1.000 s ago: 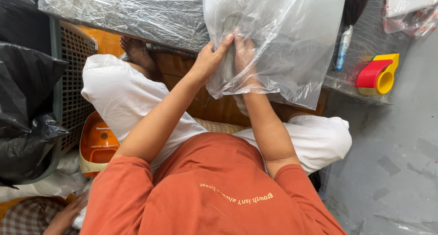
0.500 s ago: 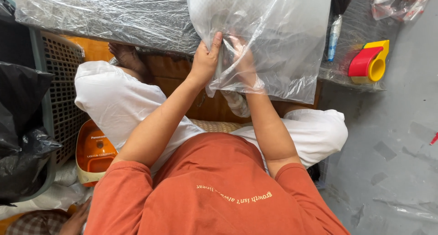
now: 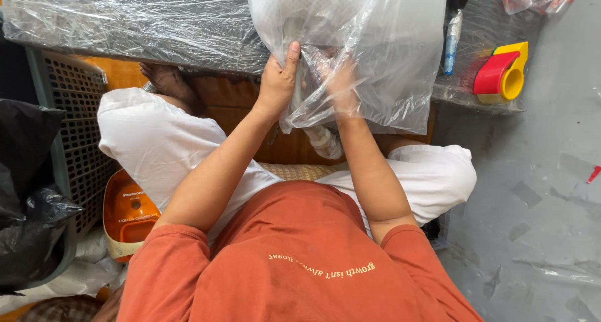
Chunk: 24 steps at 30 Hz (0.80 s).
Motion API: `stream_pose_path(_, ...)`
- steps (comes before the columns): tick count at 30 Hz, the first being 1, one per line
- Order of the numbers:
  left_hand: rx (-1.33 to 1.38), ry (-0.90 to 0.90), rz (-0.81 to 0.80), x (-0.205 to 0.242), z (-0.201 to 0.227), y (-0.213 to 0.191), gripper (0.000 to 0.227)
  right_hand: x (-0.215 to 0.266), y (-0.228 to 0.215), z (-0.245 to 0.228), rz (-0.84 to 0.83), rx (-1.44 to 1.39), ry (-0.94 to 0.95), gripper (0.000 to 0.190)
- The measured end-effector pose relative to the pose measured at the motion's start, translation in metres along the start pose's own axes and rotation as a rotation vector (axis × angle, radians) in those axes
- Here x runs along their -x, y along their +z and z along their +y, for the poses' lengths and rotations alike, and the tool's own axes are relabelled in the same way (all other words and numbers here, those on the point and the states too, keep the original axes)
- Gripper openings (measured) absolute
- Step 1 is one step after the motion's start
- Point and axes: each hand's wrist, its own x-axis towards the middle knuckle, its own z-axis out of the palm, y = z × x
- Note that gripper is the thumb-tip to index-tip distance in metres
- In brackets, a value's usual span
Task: The person sits on the floor and uses a brush to clean the surface of a pillow wrapped in a clear plastic bag. They brush the pillow repeatedly, then fold the plastic bag and tie it closed.
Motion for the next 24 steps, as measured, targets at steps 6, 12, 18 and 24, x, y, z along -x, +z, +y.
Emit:
stream_pose_path(6,0.073,-0.028,0.014,0.000,-0.003,-0.001,0.040,-0.067,-0.017,0.052,0.278,1.082,-0.859,0.032)
stream_pose_path(12,0.066,0.013,-0.003,0.001,0.002,0.001,0.045,-0.086,-0.043,0.109,0.566,1.848,-1.579,0.040)
stream_pose_path(18,0.033,0.014,-0.014,0.000,0.002,0.000,0.045,-0.024,-0.061,0.154,0.726,2.223,-1.758,0.029)
stream_pose_path(24,0.026,-0.014,-0.005,-0.001,-0.002,0.000,0.042,0.005,-0.022,0.125,0.770,2.263,-2.015,0.039)
